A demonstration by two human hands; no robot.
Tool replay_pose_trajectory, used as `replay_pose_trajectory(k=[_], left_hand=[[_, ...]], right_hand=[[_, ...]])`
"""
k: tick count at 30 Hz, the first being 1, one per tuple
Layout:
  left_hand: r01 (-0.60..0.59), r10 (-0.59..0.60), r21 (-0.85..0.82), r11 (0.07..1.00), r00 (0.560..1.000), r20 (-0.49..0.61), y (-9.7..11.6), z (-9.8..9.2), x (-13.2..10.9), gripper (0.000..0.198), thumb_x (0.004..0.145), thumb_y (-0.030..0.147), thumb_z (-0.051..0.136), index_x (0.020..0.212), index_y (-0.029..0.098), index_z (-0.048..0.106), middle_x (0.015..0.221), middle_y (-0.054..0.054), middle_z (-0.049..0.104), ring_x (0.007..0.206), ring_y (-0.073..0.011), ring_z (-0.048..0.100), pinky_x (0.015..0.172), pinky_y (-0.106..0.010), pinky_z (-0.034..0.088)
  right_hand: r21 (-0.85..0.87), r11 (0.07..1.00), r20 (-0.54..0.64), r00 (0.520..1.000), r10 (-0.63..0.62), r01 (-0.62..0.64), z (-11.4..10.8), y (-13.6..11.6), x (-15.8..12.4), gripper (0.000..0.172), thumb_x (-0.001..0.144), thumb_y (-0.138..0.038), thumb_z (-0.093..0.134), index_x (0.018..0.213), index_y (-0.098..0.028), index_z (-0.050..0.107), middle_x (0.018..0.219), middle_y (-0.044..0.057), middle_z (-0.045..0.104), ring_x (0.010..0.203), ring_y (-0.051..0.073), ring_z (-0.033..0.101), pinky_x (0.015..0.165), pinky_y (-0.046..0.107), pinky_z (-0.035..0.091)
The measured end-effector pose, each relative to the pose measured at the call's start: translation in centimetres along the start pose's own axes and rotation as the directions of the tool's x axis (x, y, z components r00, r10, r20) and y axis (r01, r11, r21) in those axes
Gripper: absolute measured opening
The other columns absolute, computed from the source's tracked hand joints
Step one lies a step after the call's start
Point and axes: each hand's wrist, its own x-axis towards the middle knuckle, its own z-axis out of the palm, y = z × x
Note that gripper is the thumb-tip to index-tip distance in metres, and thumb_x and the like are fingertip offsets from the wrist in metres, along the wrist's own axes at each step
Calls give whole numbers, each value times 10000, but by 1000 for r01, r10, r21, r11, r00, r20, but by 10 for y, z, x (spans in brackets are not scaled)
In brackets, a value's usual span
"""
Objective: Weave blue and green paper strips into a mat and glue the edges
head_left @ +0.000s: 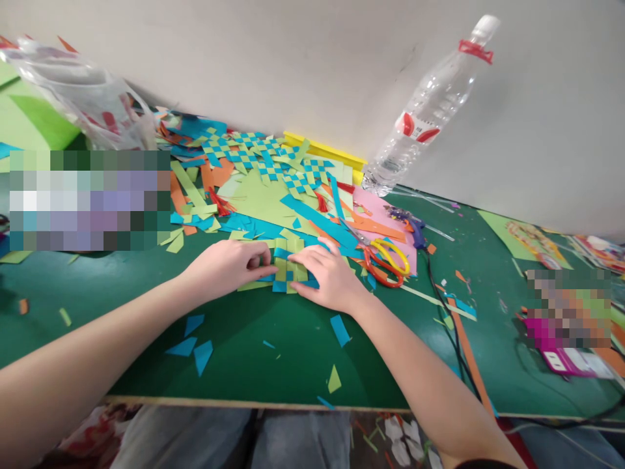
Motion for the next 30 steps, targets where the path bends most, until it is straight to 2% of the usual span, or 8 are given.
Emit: replay_pose_trajectory(k=[6,10,16,23,30], left_hand=[[-4,4,-53,999,1000,3,4,-5,-1,365,872,542,508,760,201,580,563,27,562,492,-108,460,512,-230,324],[-21,21,-52,998,1000,-13,2,-8,-2,333,874,510,488,819,200,595,576,26,579,492,-108,467,514,-234,330],[-63,71,-80,995,993,96,-6,-14,-1,323,841,513,527,884,203,607,588,35,546,508,-112,468,516,-232,349],[-40,49,-64,997,987,153,-9,-12,1,338,850,533,527,870,204,605,637,21,584,555,-128,515,550,-241,371],[-51,56,-58,997,994,95,-7,-4,2,314,849,524,554,877,214,597,647,34,585,569,-124,506,556,-242,367]], right_hand=[[-3,1000,3,1000,3,-3,1,1,-1,388,918,-425,546,1212,-173,571,1148,82,682,1145,213,579,1121,465,262],[-3,1000,3,1000,1,-1,1,1,-1,385,924,-429,534,1217,-182,569,1157,83,680,1149,218,576,1115,470,272],[6,1000,2,1000,-6,6,0,1,-1,389,929,-433,530,1218,-176,570,1146,80,681,1139,213,576,1115,466,273],[30,1000,1,1000,-5,5,0,1,-2,373,927,-418,538,1219,-187,561,1129,71,686,1127,222,579,1076,465,310],[40,999,11,1000,-2,1,1,2,-2,379,926,-414,541,1234,-195,549,1146,66,681,1139,223,571,1072,461,308]])
